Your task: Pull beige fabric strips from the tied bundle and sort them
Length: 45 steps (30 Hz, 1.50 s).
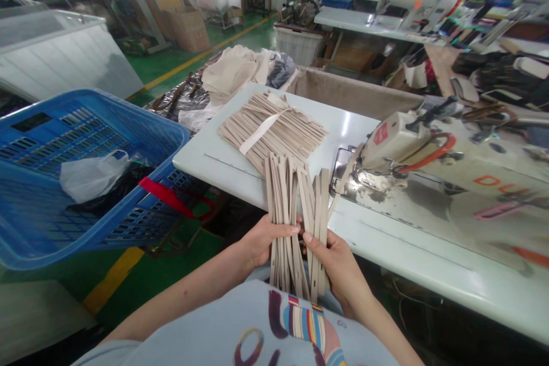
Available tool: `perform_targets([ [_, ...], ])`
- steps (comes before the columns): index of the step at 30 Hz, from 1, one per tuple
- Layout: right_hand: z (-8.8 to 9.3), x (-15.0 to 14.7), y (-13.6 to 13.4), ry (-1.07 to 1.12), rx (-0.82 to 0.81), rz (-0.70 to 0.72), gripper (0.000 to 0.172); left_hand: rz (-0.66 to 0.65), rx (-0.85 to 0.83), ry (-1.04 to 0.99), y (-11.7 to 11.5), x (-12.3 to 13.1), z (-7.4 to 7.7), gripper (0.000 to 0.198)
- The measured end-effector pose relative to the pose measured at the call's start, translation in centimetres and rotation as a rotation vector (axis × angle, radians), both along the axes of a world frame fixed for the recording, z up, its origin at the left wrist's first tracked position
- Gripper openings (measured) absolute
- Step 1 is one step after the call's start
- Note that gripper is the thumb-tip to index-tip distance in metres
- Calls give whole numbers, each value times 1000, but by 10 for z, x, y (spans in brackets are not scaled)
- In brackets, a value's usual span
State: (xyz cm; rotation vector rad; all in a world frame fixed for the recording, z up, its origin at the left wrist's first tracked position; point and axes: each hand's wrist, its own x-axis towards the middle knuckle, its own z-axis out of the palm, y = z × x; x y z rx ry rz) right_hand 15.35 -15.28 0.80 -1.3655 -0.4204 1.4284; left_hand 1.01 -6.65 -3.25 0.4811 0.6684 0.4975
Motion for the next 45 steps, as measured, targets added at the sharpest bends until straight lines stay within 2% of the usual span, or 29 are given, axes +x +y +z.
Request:
perform_targets([
  [7, 0, 3, -1, -63, 50, 2, 49, 41, -42, 0, 0, 0, 2, 44],
  [14, 8, 6, 1, -235, 61, 81, 41, 13, 40, 37, 0, 1, 7, 35],
  [18, 6, 7, 0, -203, 80, 80, 40, 17, 57, 84, 0, 2, 6, 37],
  [21, 2, 7, -1, -174, 72, 77, 41, 32, 60, 135, -1, 3, 6, 38],
  [27, 3, 8, 1, -293, 84, 108, 44, 83, 139, 153, -2, 6, 7, 35],
  [33, 8, 9, 0, -358, 78, 148, 45, 110, 74, 145, -3, 9, 6, 38],
  [40, 2, 10, -3, -416, 78, 185, 50, 94, 62, 115, -4, 8, 11, 39],
  [45, -1, 11, -2, -546, 119, 238, 50, 89, 59, 124, -3, 7, 13, 40],
])
